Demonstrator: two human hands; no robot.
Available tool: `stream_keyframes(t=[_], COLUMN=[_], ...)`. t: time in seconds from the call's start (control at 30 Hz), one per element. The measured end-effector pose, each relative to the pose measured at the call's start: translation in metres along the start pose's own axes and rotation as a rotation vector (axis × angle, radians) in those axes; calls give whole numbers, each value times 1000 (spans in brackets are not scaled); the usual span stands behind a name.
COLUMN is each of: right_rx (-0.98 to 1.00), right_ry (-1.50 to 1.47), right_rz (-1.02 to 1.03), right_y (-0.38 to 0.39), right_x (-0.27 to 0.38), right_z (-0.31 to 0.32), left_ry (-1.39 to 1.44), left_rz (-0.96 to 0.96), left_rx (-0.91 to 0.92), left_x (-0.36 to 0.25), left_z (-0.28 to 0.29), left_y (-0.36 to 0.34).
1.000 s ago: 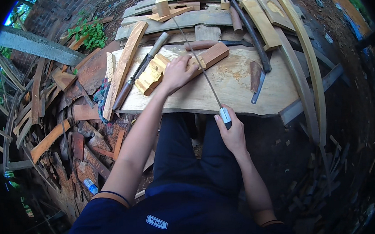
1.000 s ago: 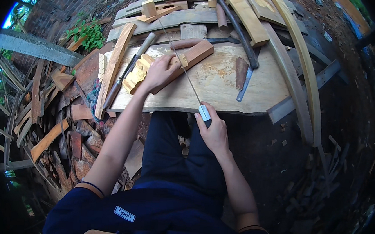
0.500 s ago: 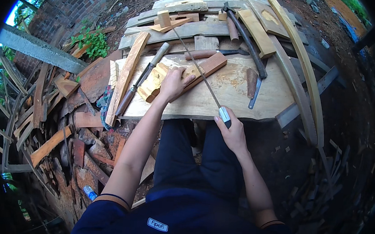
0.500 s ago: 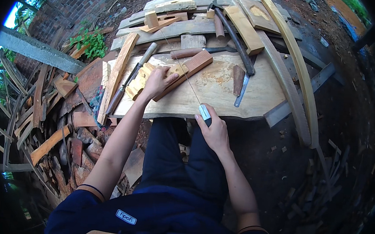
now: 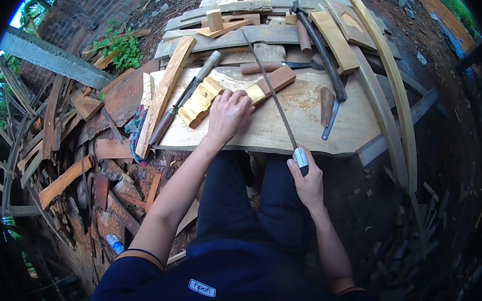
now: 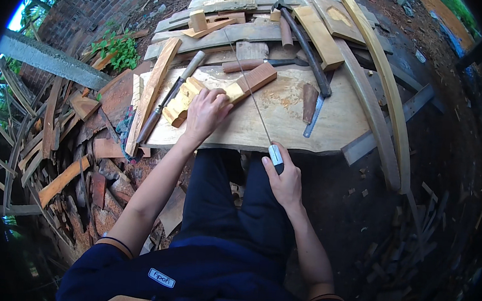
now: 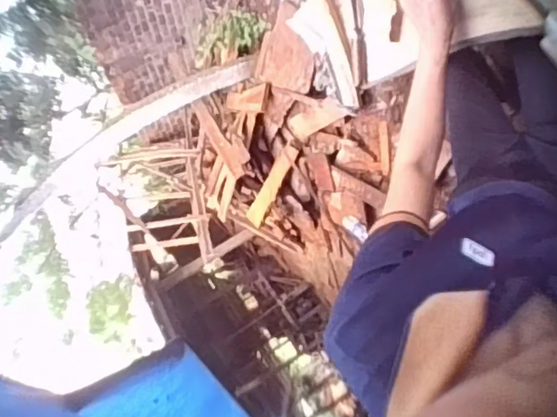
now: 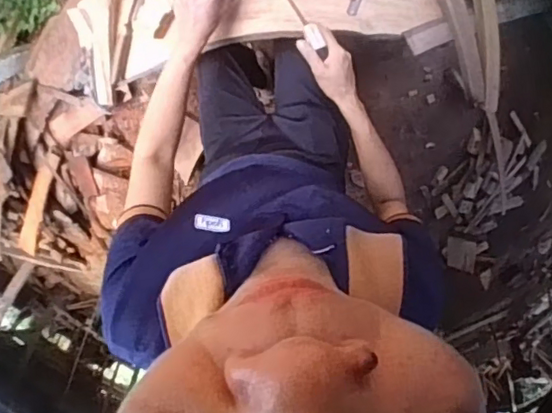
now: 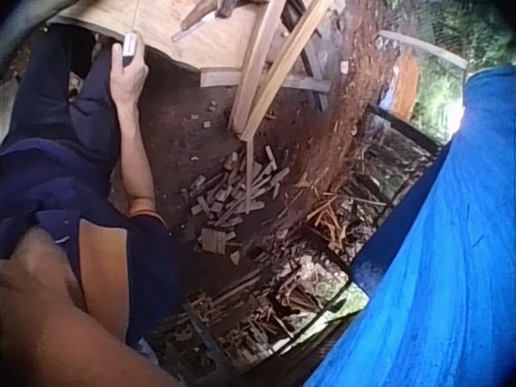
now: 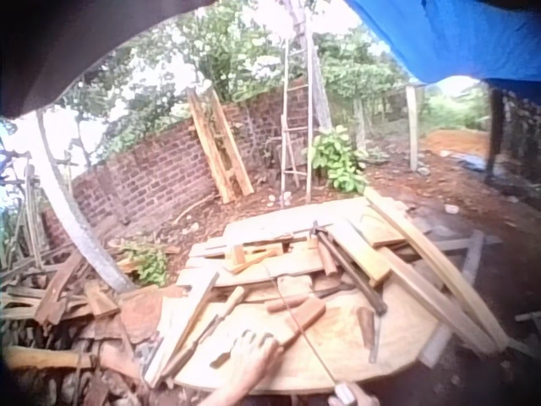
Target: Cutting a wooden piece using a hand saw on a workbench in a workshop.
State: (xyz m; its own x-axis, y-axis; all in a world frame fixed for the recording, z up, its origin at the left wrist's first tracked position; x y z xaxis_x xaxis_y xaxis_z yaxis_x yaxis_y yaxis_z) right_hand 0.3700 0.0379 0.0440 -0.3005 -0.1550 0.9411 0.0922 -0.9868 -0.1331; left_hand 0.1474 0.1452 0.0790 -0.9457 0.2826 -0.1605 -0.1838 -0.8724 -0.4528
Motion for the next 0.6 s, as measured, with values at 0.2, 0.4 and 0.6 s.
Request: stream_keyframes(t=[0.2, 0.4, 0.6], right_rx=[1, 29, 43], right_ry=[-23, 9, 96], right_rz=[35, 58, 48], right_y=[8, 6, 9], right_x=[5, 8, 6], right_z=[0, -6, -10], left_ry=[176, 355, 117], left_rz=[202, 272, 579], left_rx=[12, 223, 343], left_x=[19, 28, 26], left_z=[-11, -29, -36], left_y=[1, -15, -32])
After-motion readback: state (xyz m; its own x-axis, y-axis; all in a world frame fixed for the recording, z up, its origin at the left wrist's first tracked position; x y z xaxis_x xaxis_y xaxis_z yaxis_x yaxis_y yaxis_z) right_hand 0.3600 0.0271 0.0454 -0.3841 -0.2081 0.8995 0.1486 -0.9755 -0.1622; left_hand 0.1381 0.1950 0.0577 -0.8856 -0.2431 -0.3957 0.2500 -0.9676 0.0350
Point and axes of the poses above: each hand's wrist, its own y-axis away from the middle knuckle, its own z-axis out of the back of the hand, x = y × z, the point moved 7 cm from there along -y, towards the middle knuckle, and after that the axes turned 10 degrees about z, right-handed, at the moved point
